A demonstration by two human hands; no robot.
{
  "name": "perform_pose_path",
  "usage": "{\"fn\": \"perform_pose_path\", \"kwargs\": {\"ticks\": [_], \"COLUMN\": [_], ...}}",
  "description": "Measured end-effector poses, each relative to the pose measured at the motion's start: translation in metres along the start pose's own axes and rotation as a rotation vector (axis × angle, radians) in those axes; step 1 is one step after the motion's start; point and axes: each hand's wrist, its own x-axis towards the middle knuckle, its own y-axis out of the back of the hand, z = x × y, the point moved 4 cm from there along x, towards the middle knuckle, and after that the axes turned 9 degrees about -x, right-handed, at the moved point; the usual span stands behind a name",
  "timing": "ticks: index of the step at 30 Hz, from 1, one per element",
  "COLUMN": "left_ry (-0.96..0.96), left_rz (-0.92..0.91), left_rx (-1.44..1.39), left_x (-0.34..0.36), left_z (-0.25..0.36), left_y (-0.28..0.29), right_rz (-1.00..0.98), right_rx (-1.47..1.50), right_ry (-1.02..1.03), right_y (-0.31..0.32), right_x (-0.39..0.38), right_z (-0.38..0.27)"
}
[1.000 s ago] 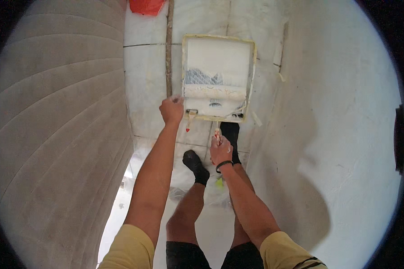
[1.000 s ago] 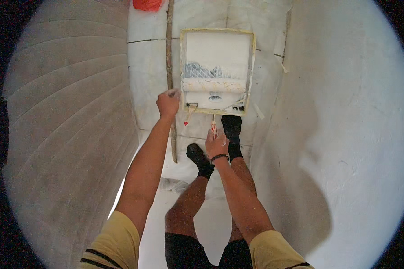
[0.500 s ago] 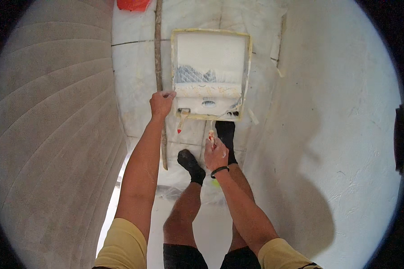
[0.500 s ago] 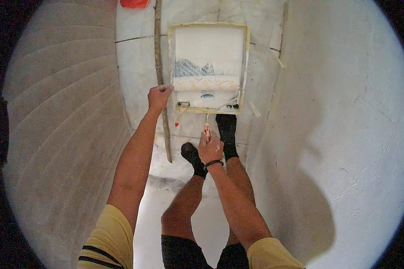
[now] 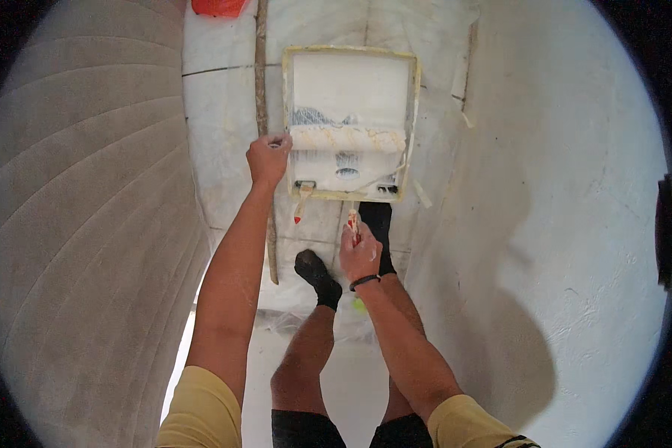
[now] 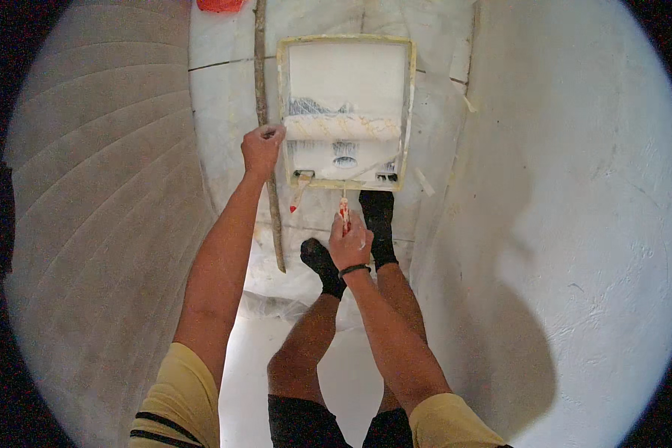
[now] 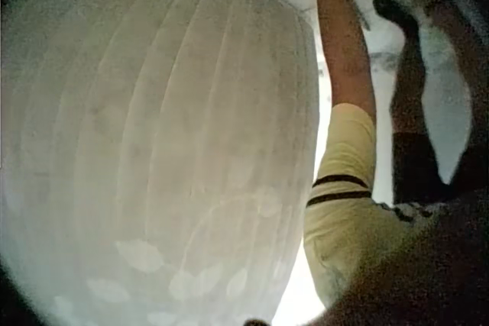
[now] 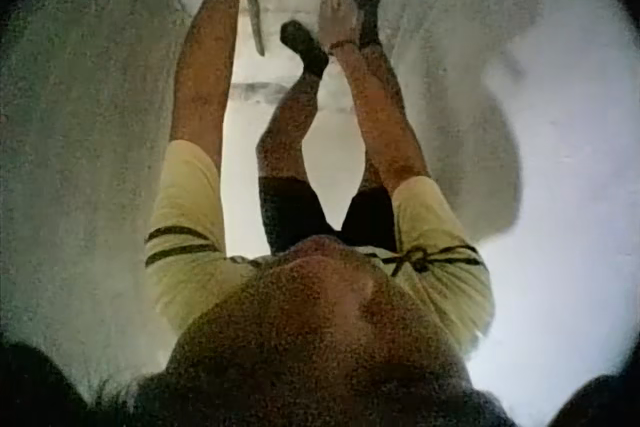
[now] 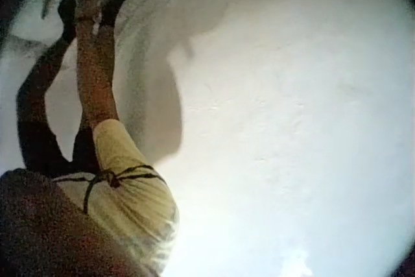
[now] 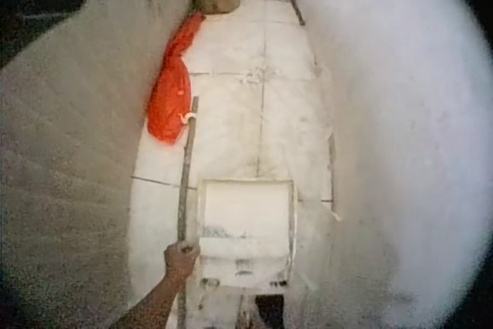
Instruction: The person paints the walls and corners of a room using a paint roller and a paint tray.
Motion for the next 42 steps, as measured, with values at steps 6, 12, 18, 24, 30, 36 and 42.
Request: {"fn": "perform_pose_path", "kwargs": {"ticks": [6, 12, 18, 24, 30, 36, 42], "left_ry": [-0.150, -0.150, -0.103, -0.118, 0.037, 0.036, 0.019], "left_rz": [0.115, 0.074, 0.115, 0.126, 0.098, -0.020, 0.013], "left_rx": [0.005, 0.178, 0.218, 0.351, 0.445, 0.249, 0.233], "left_x": [0.022, 0.029, 0.020, 0.006, -0.008, -0.024, -0.049], "left_z": [0.020, 0.021, 0.013, 0.007, -0.007, -0.020, -0.034], "left_y": [0.002, -0.011, -0.015, -0.021, -0.021, -0.013, 0.007], "right_rz": [0.089, 0.137, 0.116, -0.005, -0.016, -0.098, -0.044], "right_rx": [0.087, 0.121, 0.083, -0.016, -0.075, -0.065, -0.042], "right_ry": [0.072, 0.042, 0.058, -0.052, -0.052, -0.129, -0.153], "right_y": [0.003, -0.017, -0.021, -0.028, -0.027, -0.027, -0.032], "right_x": [0.033, 0.044, 0.035, 0.023, 0.011, 0.001, -0.012], "right_z": [-0.018, -0.006, -0.003, 0.007, 0.005, 0.009, 0.023]}}
